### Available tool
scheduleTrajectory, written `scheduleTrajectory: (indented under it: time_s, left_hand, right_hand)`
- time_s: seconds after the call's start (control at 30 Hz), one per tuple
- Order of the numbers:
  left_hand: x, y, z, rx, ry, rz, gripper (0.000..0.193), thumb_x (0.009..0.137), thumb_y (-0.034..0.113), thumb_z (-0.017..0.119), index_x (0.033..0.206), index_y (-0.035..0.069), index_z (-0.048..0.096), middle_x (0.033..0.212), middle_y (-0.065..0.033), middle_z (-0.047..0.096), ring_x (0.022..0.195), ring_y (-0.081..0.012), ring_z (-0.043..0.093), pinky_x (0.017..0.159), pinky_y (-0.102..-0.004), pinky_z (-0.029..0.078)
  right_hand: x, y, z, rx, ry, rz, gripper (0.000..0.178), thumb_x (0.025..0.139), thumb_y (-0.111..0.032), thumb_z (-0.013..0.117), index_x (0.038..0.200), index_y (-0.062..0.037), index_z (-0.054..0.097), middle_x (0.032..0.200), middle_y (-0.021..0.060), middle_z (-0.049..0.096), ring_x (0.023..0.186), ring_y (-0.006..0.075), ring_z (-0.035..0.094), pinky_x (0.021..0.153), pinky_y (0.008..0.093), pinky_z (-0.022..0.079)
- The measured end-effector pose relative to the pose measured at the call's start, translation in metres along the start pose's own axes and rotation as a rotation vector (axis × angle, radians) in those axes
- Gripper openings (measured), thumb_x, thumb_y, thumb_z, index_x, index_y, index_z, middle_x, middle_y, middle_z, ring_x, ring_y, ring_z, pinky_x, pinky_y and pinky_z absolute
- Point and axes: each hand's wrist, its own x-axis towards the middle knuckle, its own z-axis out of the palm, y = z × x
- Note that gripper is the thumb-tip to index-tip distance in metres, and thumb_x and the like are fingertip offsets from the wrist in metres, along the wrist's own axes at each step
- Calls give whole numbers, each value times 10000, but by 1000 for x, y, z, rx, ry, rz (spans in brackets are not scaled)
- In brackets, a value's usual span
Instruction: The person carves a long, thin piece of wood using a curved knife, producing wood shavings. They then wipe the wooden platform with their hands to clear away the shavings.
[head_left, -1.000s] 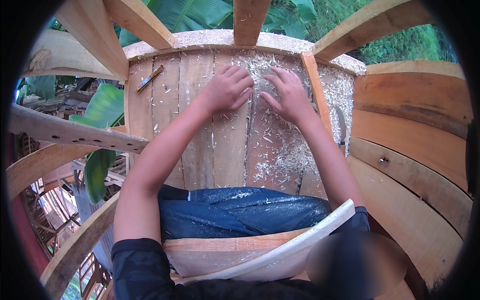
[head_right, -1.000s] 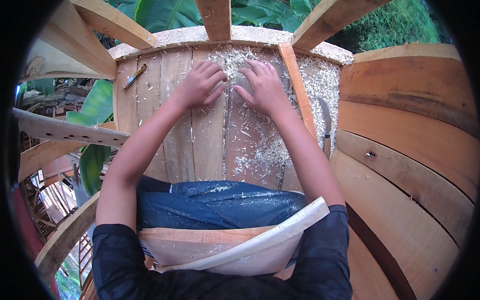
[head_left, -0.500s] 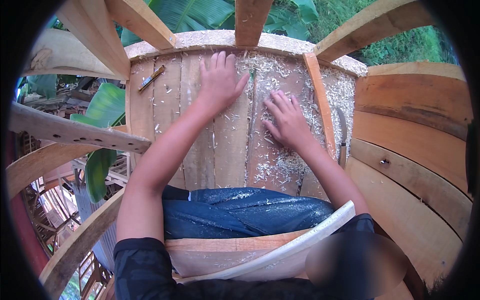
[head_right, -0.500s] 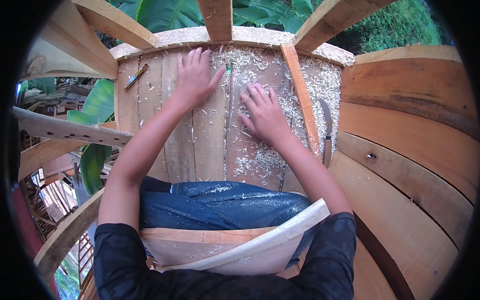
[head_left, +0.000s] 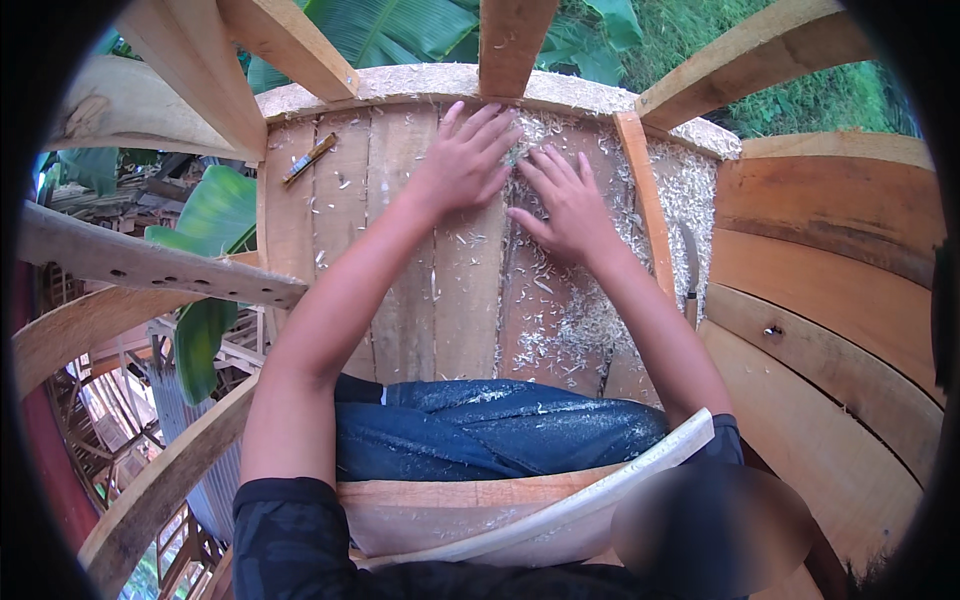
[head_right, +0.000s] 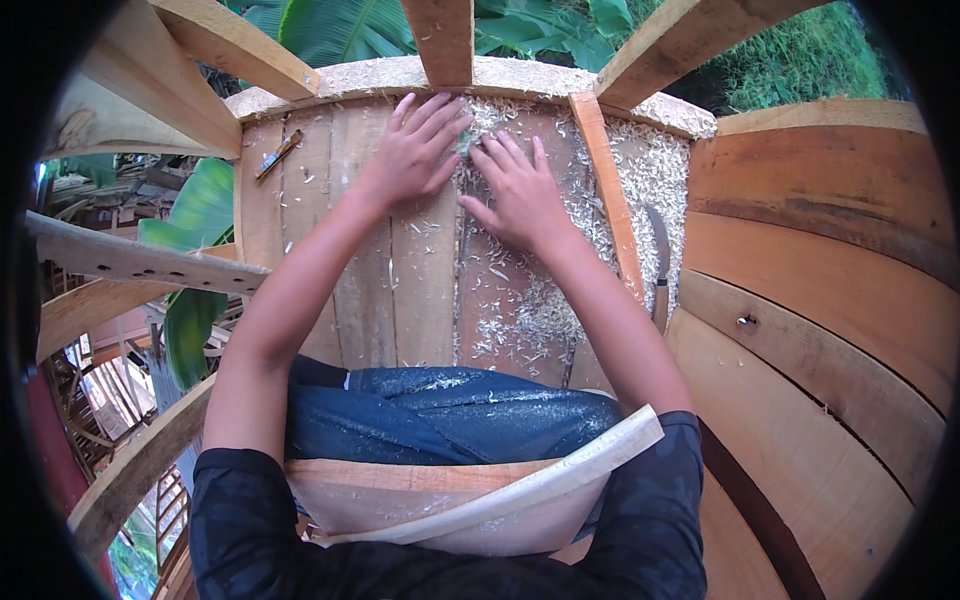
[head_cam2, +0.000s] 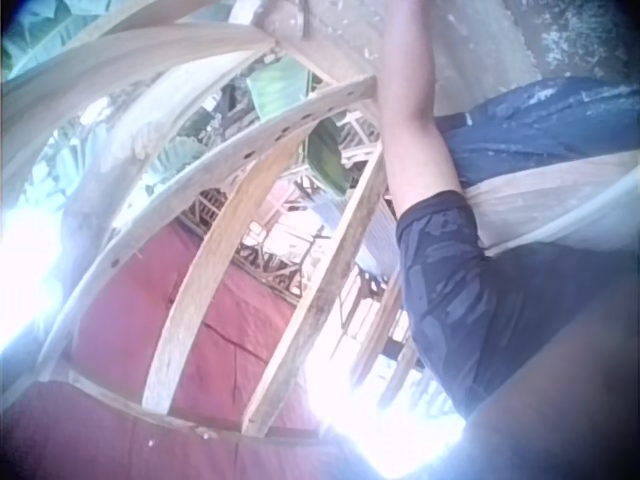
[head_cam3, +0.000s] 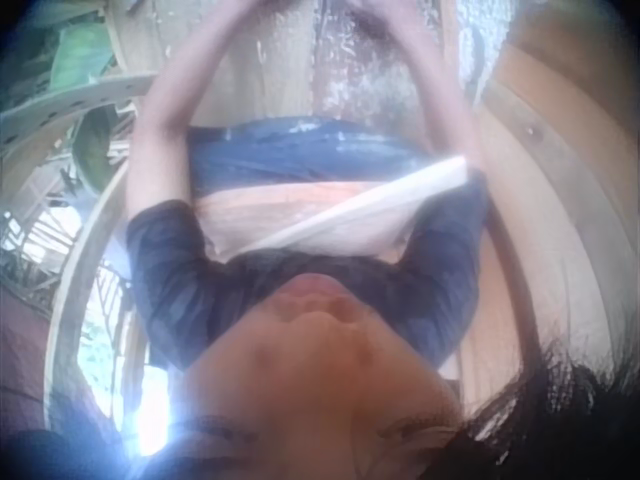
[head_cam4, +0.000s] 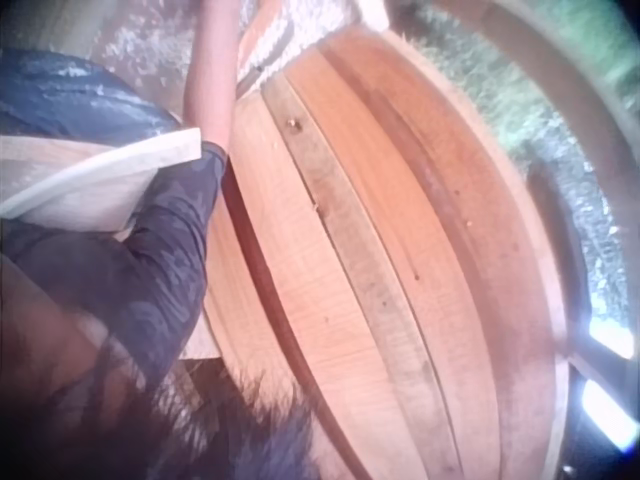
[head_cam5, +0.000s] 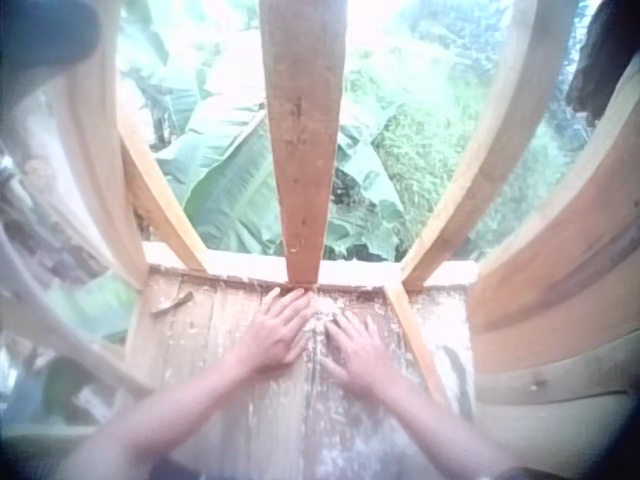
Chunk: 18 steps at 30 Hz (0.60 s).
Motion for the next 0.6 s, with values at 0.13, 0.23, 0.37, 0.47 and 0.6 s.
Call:
scheduleTrajectory:
  time_s: [0.13, 0.23, 0.37, 0.47, 0.6]
  left_hand:
    - [-3, 6, -9, 70, -119, -225, 476, 918, 330, 583, 1330, 93, 559, 1401, -114, 528, 1367, -292, 424, 1150, -531, 249]
    - [-9, -1, 6, -195, -125, 57, 475, 916, 305, 586, 1342, 98, 547, 1389, -114, 539, 1331, -268, 469, 1143, -507, 280]
    - [-1, 10, 2, -142, -4, 75, 468, 908, 252, 578, 1350, 104, 532, 1393, -115, 531, 1309, -250, 488, 1129, -494, 307]
    - [6, 5, 7, -163, 84, -79, 477, 900, 226, 562, 1359, 104, 519, 1414, -113, 513, 1314, -267, 479, 1122, -490, 303]
    - [5, -2, 11, -129, -17, 41, 481, 885, 212, 557, 1351, 94, 529, 1428, -97, 512, 1318, -256, 468, 1085, -452, 334]
  right_hand:
    - [-1, -23, -4, 112, 67, 228, 728, 918, -544, 556, 1423, -35, 430, 1496, 227, 384, 1419, 368, 329, 1159, 574, 207]
    - [9, 5, 3, 93, 129, 373, 764, 916, -549, 556, 1451, -30, 390, 1498, 237, 375, 1423, 365, 324, 1151, 571, 223]
    - [18, 21, 2, -25, 89, 362, 784, 909, -561, 551, 1456, -26, 379, 1512, 205, 371, 1429, 350, 318, 1159, 553, 222]
    - [15, 8, 3, -50, 35, 161, 765, 916, -548, 543, 1454, -29, 382, 1512, 191, 379, 1431, 337, 319, 1168, 547, 212]
    - [-5, -23, -4, 40, 49, 114, 618, 902, -427, 614, 1363, -42, 471, 1408, 197, 465, 1337, 336, 420, 1131, 514, 280]
